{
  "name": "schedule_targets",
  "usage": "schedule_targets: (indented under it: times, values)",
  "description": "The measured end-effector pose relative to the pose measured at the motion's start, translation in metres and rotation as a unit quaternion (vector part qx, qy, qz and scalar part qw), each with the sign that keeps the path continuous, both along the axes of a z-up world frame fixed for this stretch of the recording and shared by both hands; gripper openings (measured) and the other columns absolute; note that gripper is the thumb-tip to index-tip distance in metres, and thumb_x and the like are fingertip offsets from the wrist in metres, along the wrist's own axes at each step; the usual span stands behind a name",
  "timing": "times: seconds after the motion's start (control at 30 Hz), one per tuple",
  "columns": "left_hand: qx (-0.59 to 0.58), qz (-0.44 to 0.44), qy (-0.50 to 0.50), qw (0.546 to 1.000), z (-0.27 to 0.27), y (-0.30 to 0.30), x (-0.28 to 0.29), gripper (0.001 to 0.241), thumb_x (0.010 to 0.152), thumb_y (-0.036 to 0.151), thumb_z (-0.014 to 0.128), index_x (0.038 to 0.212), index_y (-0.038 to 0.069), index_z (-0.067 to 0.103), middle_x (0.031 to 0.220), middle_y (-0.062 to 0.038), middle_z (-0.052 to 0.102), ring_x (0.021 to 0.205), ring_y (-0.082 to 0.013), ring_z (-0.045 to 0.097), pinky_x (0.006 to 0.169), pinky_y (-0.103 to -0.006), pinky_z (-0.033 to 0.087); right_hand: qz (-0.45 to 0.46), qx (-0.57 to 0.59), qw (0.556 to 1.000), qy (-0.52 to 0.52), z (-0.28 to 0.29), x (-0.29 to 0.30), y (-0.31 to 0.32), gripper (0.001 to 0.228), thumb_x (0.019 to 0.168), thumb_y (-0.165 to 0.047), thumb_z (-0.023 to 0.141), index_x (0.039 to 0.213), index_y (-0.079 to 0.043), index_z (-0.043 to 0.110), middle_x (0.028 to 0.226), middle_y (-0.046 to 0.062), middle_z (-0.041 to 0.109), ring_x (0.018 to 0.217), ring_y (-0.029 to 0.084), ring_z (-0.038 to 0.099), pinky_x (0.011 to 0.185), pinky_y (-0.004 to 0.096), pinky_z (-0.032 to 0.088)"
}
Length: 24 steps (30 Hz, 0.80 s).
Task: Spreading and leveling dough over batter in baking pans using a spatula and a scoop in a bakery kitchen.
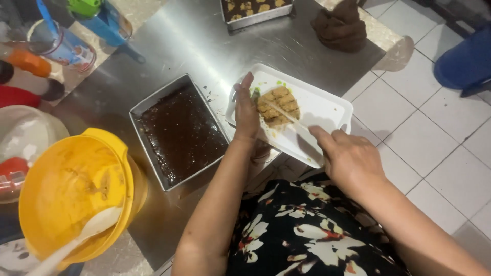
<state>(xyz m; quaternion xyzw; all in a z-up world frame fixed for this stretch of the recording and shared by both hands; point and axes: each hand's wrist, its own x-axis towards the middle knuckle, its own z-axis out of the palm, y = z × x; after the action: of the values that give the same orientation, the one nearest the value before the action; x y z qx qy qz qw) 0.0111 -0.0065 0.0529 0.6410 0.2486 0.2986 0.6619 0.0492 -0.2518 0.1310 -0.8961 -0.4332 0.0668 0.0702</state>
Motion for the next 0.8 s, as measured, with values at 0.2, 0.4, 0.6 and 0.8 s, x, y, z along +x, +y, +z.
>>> schedule_targets:
  times: [0.2, 0.4, 0.6, 0.8]
  values:
    - [0.057, 0.077, 0.049, 0.994, 0.020, -0.006, 0.005, 0.092, 0.102, 0.069, 0.012, 0.154, 0.003, 0.048, 0.157, -0.024, 0.050, 0.150, -0.0382, 0.044, 0.126, -0.0503, 0.032, 0.015, -0.015, 0.999, -0.034, -0.006, -0.005, -0.016, 0.060, 0.091, -0.021, 0.049, 0.149, -0.036, 0.051, 0.097, 0.009, 0.069, 0.082, 0.039, 0.073, 0.077, 0.051, 0.059]
    - [-0.082, 0.093, 0.134, 0.983, 0.060, -0.003, 0.002, 0.086, 0.093, 0.071, 0.021, 0.153, 0.017, 0.050, 0.156, -0.009, 0.056, 0.142, -0.0339, 0.055, 0.115, -0.0470, 0.046, 0.005, 0.024, 1.000, 0.015, -0.014, -0.002, -0.018, 0.066, 0.087, -0.013, 0.053, 0.148, -0.039, 0.051, 0.096, 0.001, 0.072, 0.080, 0.033, 0.073, 0.069, 0.049, 0.061]
    - [-0.002, 0.073, 0.180, 0.981, 0.055, -0.008, 0.002, 0.058, 0.105, 0.049, 0.034, 0.145, 0.011, 0.053, 0.139, -0.012, 0.058, 0.129, -0.0264, 0.059, 0.099, -0.0408, 0.061, -0.035, -0.019, 0.997, 0.069, -0.004, -0.001, -0.003, 0.063, 0.096, -0.018, 0.049, 0.154, -0.043, 0.042, 0.107, -0.004, 0.073, 0.086, 0.028, 0.073, 0.076, 0.046, 0.062]
    - [0.144, 0.071, 0.108, 0.981, 0.132, 0.058, 0.004, 0.067, 0.108, 0.027, 0.045, 0.166, 0.032, 0.012, 0.170, -0.006, 0.029, 0.130, -0.0311, 0.057, 0.068, -0.0315, 0.062, -0.112, 0.064, 0.988, 0.080, 0.027, 0.001, 0.001, 0.050, 0.099, -0.036, 0.052, 0.149, -0.042, 0.053, 0.134, -0.010, 0.073, 0.103, 0.026, 0.077, 0.083, 0.050, 0.069]
